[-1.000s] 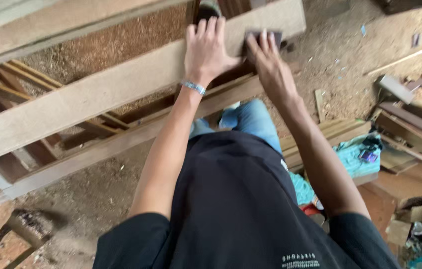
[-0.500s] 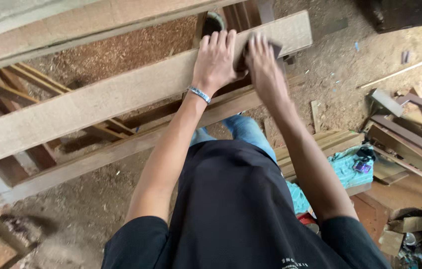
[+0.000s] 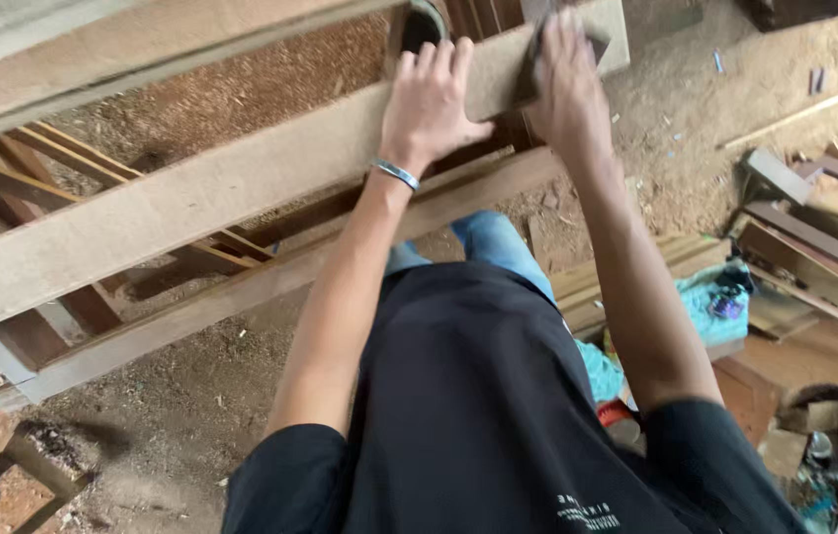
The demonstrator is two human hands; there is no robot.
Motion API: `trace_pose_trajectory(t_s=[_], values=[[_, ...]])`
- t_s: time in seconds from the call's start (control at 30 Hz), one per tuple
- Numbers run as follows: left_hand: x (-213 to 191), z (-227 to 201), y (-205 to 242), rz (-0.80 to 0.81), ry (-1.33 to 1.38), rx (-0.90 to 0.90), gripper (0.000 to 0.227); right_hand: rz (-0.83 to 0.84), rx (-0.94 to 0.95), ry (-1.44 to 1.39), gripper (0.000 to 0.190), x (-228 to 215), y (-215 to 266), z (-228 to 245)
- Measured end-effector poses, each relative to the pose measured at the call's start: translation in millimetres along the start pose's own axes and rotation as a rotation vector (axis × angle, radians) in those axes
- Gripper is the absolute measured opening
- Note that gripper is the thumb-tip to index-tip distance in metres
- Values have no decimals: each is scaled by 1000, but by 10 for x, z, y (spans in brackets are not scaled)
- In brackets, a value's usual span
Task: The person sands the surface and edges of a wooden frame and long wooden planks using a piece of sandpaper held in their right hand.
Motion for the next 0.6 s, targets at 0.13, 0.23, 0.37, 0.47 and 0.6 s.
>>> trace_pose_trajectory(t_s=[0.13,0.23,0.37,0.47,0.6], values=[[-2,-17,-97,14,-29,6,112,25,339,-561,52,-177,-283,-11],[-23,-34,-50,100,-8,-41,108,28,38,383,56,-61,125,405],[-17,3,-58,41,-23,-19,108,5,72,-289,48,280,415,119],[29,-12,11,-30,-28,12,107,82,324,-358,44,533,108,-436],[12,-7,-85,44,-23,-15,110,20,224,498,51,392,-35,-308]])
Point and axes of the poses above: each hand's wrist, its own y-axis away from the middle knuckle, its own x-axis out of the palm, z = x × y, the point moved 3 cm from there along -y, towards the middle knuckle
